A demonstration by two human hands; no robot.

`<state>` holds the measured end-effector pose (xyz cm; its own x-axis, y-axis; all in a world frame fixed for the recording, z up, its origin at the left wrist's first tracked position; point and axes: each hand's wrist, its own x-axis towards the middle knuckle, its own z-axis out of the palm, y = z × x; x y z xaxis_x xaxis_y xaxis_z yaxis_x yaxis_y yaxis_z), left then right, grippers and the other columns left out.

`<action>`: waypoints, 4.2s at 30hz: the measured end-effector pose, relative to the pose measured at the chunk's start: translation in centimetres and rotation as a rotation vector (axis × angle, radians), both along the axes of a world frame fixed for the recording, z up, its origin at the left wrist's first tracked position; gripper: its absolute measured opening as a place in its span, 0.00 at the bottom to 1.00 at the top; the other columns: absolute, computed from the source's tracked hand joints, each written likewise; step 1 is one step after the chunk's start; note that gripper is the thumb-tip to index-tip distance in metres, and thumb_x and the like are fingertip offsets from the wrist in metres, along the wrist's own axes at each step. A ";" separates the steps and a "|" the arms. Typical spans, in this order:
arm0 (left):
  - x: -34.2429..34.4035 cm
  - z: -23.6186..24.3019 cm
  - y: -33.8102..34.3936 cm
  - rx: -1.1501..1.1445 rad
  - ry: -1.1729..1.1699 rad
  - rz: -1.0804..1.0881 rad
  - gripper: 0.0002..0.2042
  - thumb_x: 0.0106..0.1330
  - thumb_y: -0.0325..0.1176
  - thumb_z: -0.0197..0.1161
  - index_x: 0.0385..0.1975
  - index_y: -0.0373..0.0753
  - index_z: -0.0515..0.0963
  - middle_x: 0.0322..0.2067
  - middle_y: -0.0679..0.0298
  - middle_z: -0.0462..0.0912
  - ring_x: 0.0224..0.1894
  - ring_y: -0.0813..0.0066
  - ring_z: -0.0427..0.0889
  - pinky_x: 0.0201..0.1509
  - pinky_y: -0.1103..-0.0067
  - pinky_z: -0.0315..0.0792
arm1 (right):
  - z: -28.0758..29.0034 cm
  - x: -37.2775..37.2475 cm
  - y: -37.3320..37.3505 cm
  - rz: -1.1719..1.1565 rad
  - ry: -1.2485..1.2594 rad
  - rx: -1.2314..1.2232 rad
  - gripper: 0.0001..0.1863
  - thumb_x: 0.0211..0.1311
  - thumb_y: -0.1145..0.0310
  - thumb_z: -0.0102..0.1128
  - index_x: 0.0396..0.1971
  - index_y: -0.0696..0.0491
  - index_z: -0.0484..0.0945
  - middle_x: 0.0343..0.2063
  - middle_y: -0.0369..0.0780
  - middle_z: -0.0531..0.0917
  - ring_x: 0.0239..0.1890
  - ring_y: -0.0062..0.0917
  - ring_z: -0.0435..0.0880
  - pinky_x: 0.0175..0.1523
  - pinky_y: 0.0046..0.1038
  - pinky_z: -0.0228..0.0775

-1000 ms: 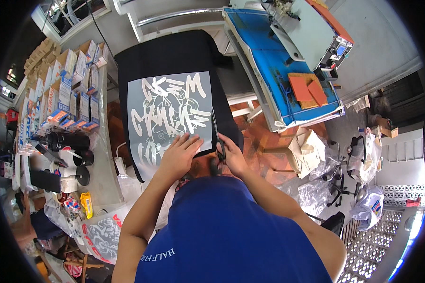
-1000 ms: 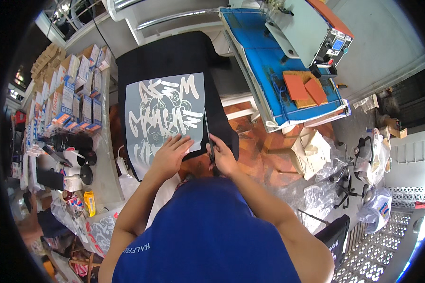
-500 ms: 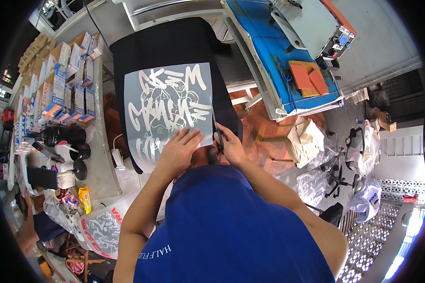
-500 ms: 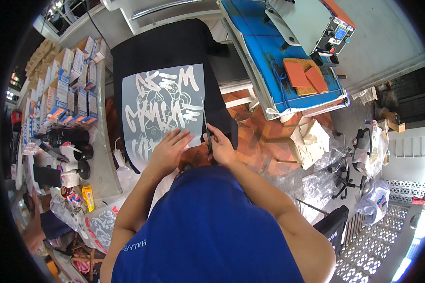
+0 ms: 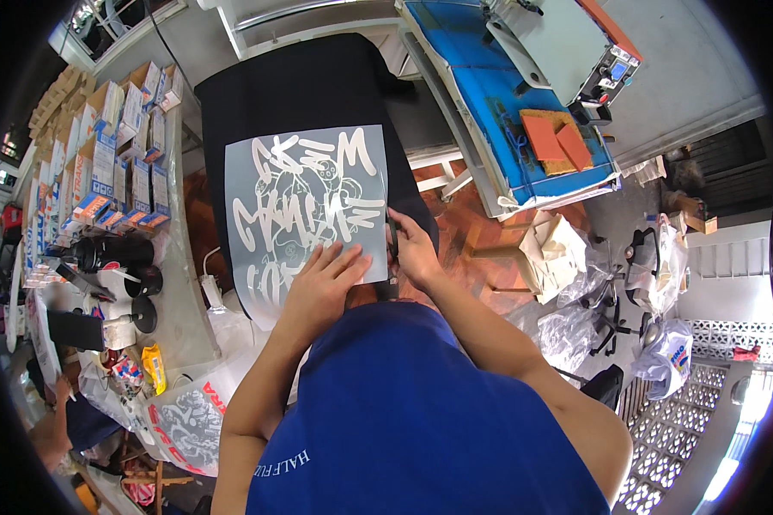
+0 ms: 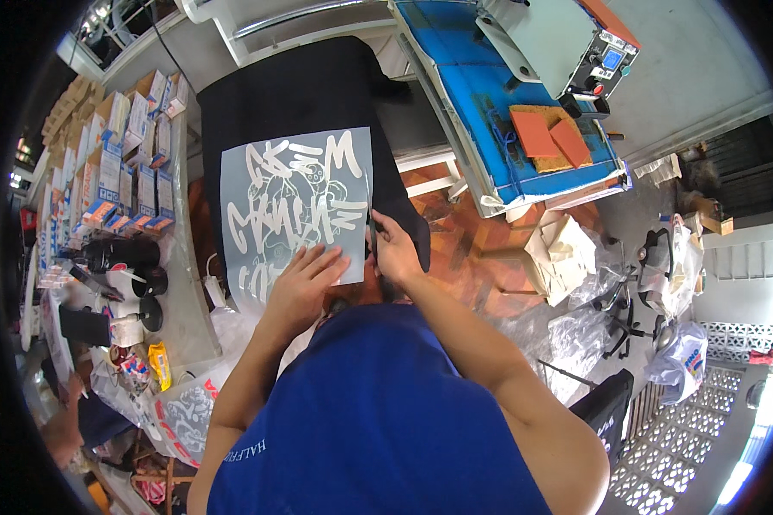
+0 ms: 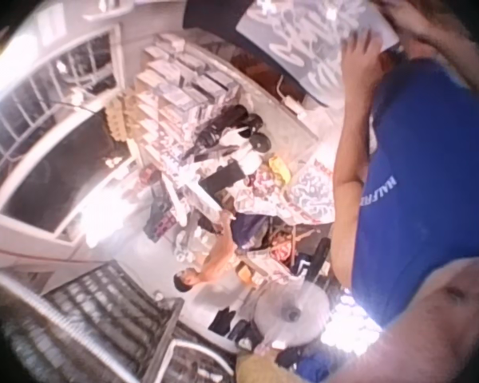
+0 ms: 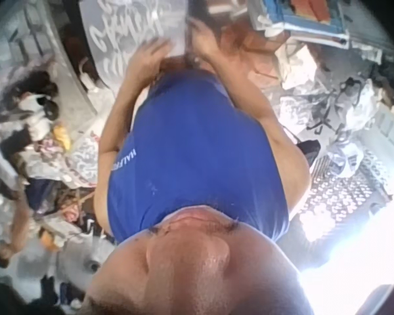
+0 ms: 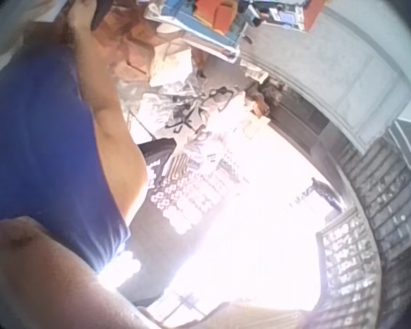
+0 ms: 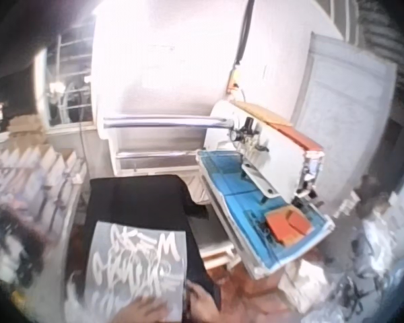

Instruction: The person places black t-shirts on a heat press, aligns and cuts transfer designs with scissors, and presses them onto the shirts. They handle multiple shirts and transfer sheets, smoothing each design before pressing and stacking finished shirts.

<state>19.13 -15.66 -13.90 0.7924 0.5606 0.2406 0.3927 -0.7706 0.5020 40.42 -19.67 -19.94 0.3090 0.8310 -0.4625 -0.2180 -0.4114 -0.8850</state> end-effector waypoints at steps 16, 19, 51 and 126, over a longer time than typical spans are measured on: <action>-2.0 1.0 -1.7 0.008 -0.033 0.021 0.22 0.58 0.29 0.66 0.56 0.42 0.78 0.60 0.57 0.78 0.64 0.50 0.74 0.70 0.56 0.65 | 1.1 1.2 6.3 -0.020 -0.008 0.015 0.26 0.72 0.66 0.56 0.67 0.57 0.68 0.25 0.35 0.77 0.19 0.17 0.73 0.18 0.22 0.60; -2.3 0.6 -1.7 -0.051 0.006 -0.002 0.27 0.59 0.33 0.68 0.62 0.44 0.74 0.65 0.58 0.73 0.69 0.52 0.68 0.74 0.51 0.55 | 1.0 1.3 6.9 -0.027 -0.020 0.008 0.25 0.72 0.66 0.56 0.66 0.57 0.68 0.26 0.36 0.78 0.19 0.17 0.73 0.18 0.22 0.61; 0.4 -3.6 8.0 0.108 0.049 0.029 0.17 0.58 0.35 0.70 0.48 0.40 0.81 0.55 0.58 0.76 0.63 0.52 0.71 0.73 0.50 0.56 | 1.7 0.9 -6.7 0.142 0.204 0.003 0.29 0.73 0.71 0.54 0.70 0.50 0.59 0.35 0.35 0.74 0.28 0.18 0.80 0.30 0.23 0.79; 2.8 -6.3 3.0 0.269 -0.324 0.175 0.09 0.55 0.26 0.65 0.36 0.40 0.85 0.43 0.63 0.87 0.51 0.55 0.85 0.58 0.60 0.78 | 2.3 -2.5 -1.5 0.197 0.044 -0.113 0.22 0.75 0.65 0.54 0.65 0.52 0.67 0.26 0.34 0.74 0.22 0.17 0.77 0.21 0.20 0.70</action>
<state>21.95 -12.63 -20.20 0.5513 0.5630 0.6157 0.3847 -0.8264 0.4113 37.88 -21.15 -17.61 0.1235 0.8153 -0.5657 -0.1614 -0.5460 -0.8221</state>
